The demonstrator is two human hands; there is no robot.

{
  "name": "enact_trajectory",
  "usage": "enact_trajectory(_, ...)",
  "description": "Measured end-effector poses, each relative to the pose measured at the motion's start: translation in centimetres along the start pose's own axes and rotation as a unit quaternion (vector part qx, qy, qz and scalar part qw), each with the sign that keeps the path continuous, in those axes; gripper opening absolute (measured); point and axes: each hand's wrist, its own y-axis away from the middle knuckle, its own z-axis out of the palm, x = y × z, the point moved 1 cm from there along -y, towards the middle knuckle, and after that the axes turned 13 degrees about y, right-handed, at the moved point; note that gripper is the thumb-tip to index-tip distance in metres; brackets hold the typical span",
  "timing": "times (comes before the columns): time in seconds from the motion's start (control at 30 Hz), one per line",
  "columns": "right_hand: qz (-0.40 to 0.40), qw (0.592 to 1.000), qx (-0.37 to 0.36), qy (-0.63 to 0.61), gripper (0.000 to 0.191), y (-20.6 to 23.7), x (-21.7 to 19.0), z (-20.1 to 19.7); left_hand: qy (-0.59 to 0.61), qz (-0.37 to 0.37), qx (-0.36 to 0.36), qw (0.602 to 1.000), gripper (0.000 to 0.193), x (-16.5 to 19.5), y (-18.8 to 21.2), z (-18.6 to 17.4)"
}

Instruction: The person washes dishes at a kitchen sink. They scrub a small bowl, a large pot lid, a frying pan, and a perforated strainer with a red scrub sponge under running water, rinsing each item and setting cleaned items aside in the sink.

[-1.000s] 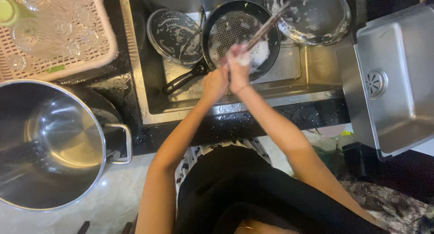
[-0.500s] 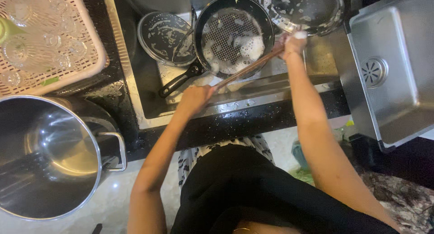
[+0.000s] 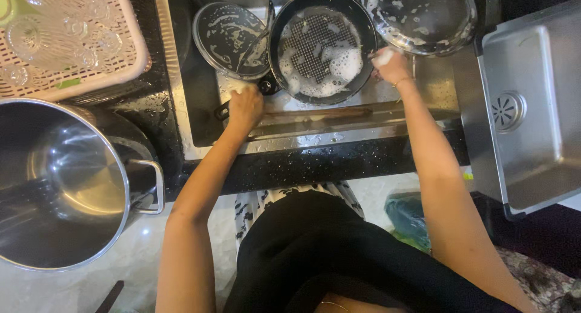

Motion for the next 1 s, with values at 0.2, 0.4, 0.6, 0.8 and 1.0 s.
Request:
enact_trajectory(0.2, -0.037, 0.988, 0.137, 0.058, 0.039, 1.9, -0.8, -1.8, 0.060, -0.192, -0.123, 0.972, 0.032, -3.3, -1.3, 1.5)
enact_trajectory(0.4, -0.051, 0.943, 0.323, 0.058, 0.035, 0.1, -0.9, -7.6, 0.211, -0.166, -0.278, 0.922, 0.060, -4.9, -2.2, 0.6)
enact_trajectory(0.6, -0.081, 0.942, 0.319, 0.061, 0.035, -2.2, 0.7, -7.8, 0.243, -0.139, -0.203, 0.939, 0.051, -1.8, -0.7, -3.4)
enact_trajectory(0.8, -0.099, 0.932, 0.337, 0.084, 0.055, -3.8, 2.1, -6.7, 0.127, -0.081, -0.027, 0.988, 0.028, 1.1, -0.4, -11.2)
enact_trajectory(1.0, -0.067, 0.946, 0.306, 0.082, 0.056, -4.0, 1.5, -6.7, -0.096, -0.023, 0.132, 0.986, 0.005, 1.1, -1.4, -16.1)
